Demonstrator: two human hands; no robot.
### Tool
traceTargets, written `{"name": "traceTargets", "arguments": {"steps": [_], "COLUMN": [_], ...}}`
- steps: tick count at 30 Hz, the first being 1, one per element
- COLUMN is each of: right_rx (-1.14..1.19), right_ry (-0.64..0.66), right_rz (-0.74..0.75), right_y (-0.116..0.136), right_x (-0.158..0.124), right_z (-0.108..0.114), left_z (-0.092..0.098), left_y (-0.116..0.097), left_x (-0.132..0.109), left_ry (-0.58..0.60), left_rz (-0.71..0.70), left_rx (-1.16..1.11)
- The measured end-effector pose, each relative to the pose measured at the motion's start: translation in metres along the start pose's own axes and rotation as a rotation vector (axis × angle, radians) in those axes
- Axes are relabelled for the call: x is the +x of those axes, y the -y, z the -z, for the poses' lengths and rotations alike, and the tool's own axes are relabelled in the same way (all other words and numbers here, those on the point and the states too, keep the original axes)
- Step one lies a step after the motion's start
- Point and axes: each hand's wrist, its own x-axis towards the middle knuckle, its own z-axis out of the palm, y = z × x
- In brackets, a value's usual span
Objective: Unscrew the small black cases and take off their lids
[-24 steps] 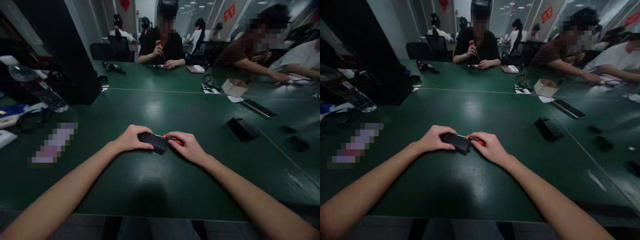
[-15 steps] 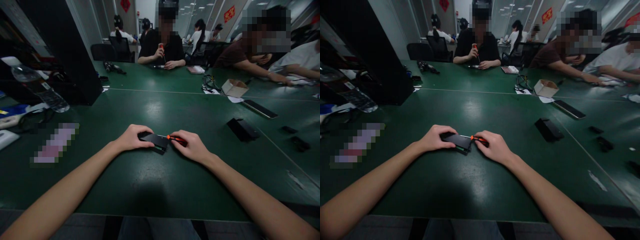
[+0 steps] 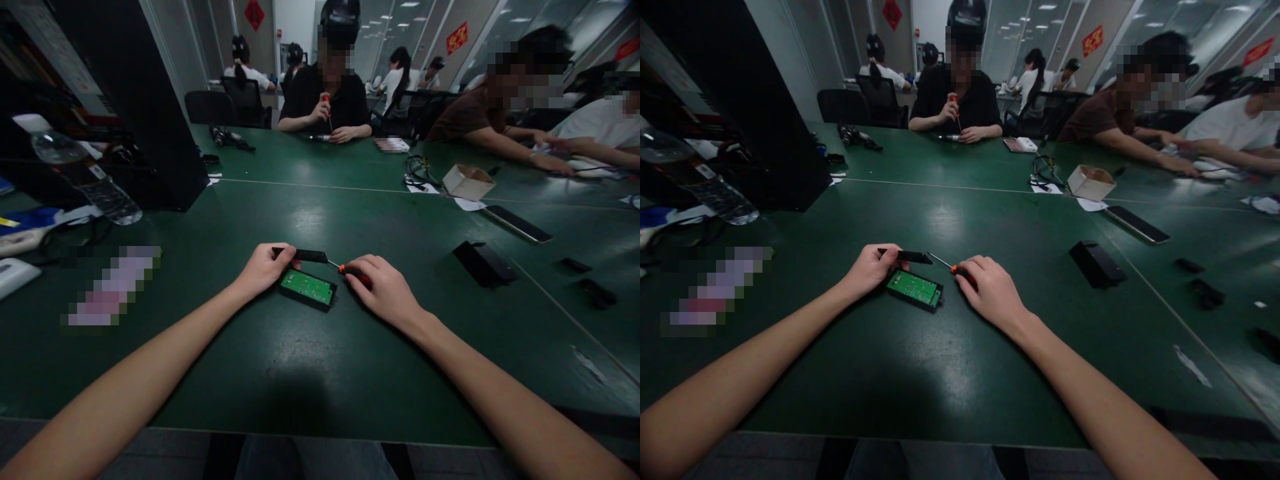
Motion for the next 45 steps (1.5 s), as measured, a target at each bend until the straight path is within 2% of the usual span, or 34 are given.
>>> {"name": "traceTargets", "arguments": {"steps": [4, 10, 17, 23, 30, 36, 40, 45], "right_rx": [0.093, 0.109, 0.138, 0.156, 0.171, 0.184, 0.164, 0.144], "right_ry": [-0.041, 0.049, 0.049, 0.064, 0.079, 0.092, 0.088, 0.169], "right_rz": [0.131, 0.250, 0.223, 0.203, 0.195, 0.214, 0.236, 0.259], "right_y": [0.013, 0.037, 0.039, 0.038, 0.038, 0.044, 0.051, 0.065], "right_x": [-0.002, -0.005, -0.005, -0.006, -0.005, -0.006, -0.009, -0.010], "right_z": [0.001, -0.007, -0.010, -0.010, -0.010, -0.002, -0.004, -0.006], "left_z": [-0.004, -0.007, -0.008, -0.010, -0.008, -0.008, -0.008, -0.009], "left_y": [-0.001, 0.002, 0.002, 0.000, 0.002, 0.001, -0.001, -0.004], "left_x": [-0.001, 0.001, 0.003, 0.002, 0.002, 0.003, 0.003, 0.003], "left_ry": [-0.036, -0.139, -0.142, -0.027, 0.003, -0.018, -0.033, -0.013], "left_rz": [0.109, 0.156, 0.224, 0.287, 0.312, 0.327, 0.325, 0.300], "left_rx": [-0.073, -0.180, -0.344, -0.487, -0.498, -0.545, -0.562, -0.548]}}
